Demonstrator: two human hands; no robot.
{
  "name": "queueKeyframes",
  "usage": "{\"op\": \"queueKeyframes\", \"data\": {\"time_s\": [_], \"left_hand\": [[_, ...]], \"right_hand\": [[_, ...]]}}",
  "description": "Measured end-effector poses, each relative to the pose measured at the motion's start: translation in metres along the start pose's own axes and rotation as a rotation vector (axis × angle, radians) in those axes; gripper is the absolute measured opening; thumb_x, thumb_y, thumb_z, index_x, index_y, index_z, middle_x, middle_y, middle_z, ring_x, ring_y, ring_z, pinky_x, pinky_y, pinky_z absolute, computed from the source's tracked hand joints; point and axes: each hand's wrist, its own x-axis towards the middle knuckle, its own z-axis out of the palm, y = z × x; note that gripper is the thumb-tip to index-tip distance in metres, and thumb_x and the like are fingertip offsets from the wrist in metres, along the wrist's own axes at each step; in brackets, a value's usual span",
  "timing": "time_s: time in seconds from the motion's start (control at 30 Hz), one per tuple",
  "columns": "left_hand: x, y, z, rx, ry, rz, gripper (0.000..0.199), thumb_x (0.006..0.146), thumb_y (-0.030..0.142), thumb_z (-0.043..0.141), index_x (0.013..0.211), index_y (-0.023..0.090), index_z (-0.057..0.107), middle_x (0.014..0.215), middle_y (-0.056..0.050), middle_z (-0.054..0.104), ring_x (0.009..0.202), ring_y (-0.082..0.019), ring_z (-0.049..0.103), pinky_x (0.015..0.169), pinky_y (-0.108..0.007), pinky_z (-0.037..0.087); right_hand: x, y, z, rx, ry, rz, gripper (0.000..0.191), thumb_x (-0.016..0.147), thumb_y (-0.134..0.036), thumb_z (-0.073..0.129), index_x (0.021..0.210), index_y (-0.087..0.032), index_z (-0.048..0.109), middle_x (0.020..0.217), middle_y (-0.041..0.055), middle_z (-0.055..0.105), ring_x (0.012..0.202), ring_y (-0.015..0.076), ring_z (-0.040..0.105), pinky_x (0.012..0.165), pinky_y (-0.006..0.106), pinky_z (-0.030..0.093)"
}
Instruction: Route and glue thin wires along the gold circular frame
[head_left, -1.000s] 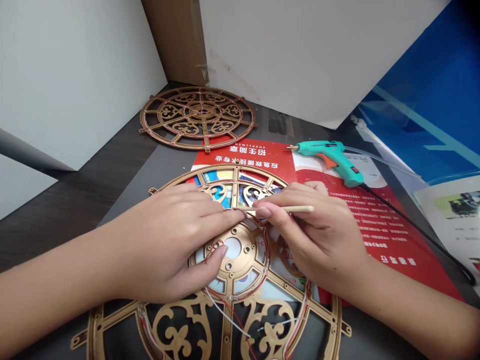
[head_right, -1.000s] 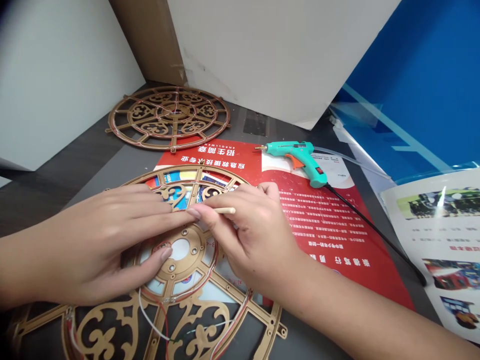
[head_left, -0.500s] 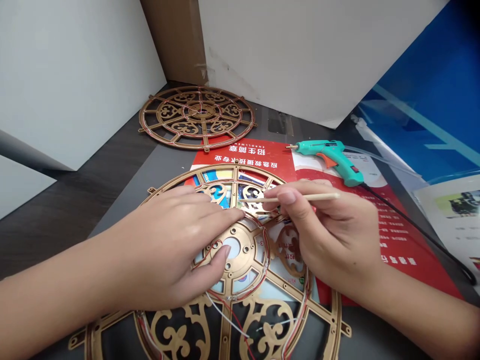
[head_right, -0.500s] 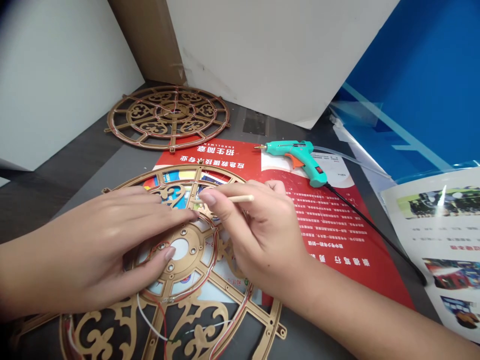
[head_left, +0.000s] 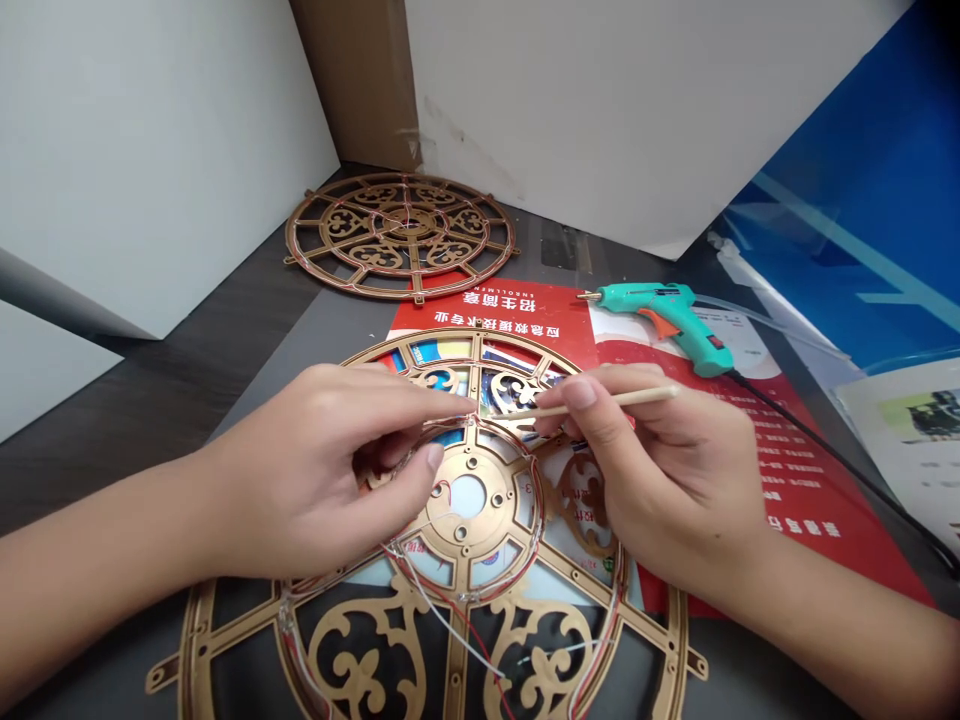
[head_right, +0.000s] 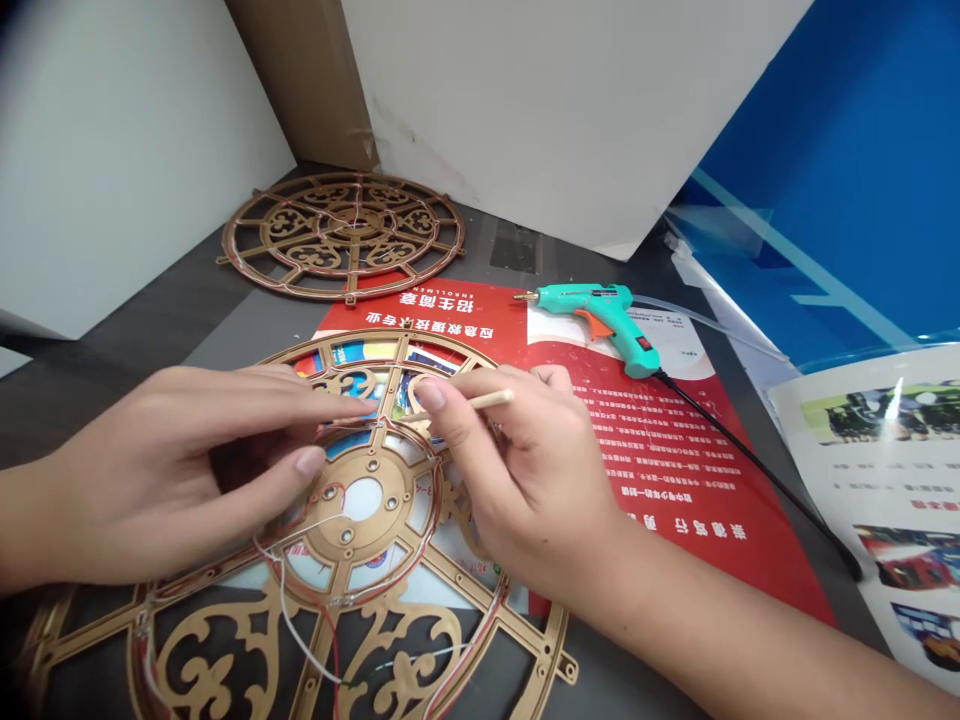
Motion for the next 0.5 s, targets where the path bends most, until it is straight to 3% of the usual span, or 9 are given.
{"op": "queueKeyframes", "data": {"time_s": [0.2, 0.37, 0.5], "left_hand": [[0.0069, -0.0003, 0.0054, 0.177, 0.076, 0.047, 0.029, 0.108, 0.017, 0.056, 0.12, 0.017, 0.083, 0.094, -0.003, 0.088, 0.078, -0.019, 0.078, 0.079, -0.037, 0.061], [0.0086, -0.0043, 0.0023, 0.334, 0.044, -0.003, 0.032, 0.109, 0.023, 0.055, 0.118, 0.014, 0.085, 0.094, -0.007, 0.081, 0.083, -0.023, 0.071, 0.077, -0.04, 0.056], [0.0082, -0.0047, 0.0031, 0.356, 0.054, 0.074, 0.029, 0.109, 0.02, 0.057, 0.117, 0.017, 0.085, 0.104, -0.009, 0.081, 0.09, -0.024, 0.07, 0.082, -0.041, 0.056]], "right_hand": [[-0.0012, 0.0027, -0.0002, -0.008, -0.068, -0.109, 0.028, 0.118, -0.022, 0.067, 0.093, -0.024, 0.079, 0.091, -0.0027, 0.089, 0.079, 0.0154, 0.082, 0.074, 0.041, 0.049], [-0.001, 0.0034, -0.0003, -0.009, -0.089, -0.122, 0.024, 0.117, -0.02, 0.068, 0.097, -0.025, 0.081, 0.088, -0.0038, 0.088, 0.072, 0.0141, 0.078, 0.072, 0.04, 0.047], [0.0001, 0.0029, -0.0018, -0.015, -0.111, -0.135, 0.023, 0.116, -0.02, 0.068, 0.098, -0.025, 0.082, 0.086, -0.0034, 0.088, 0.072, 0.0146, 0.077, 0.073, 0.039, 0.048]]}}
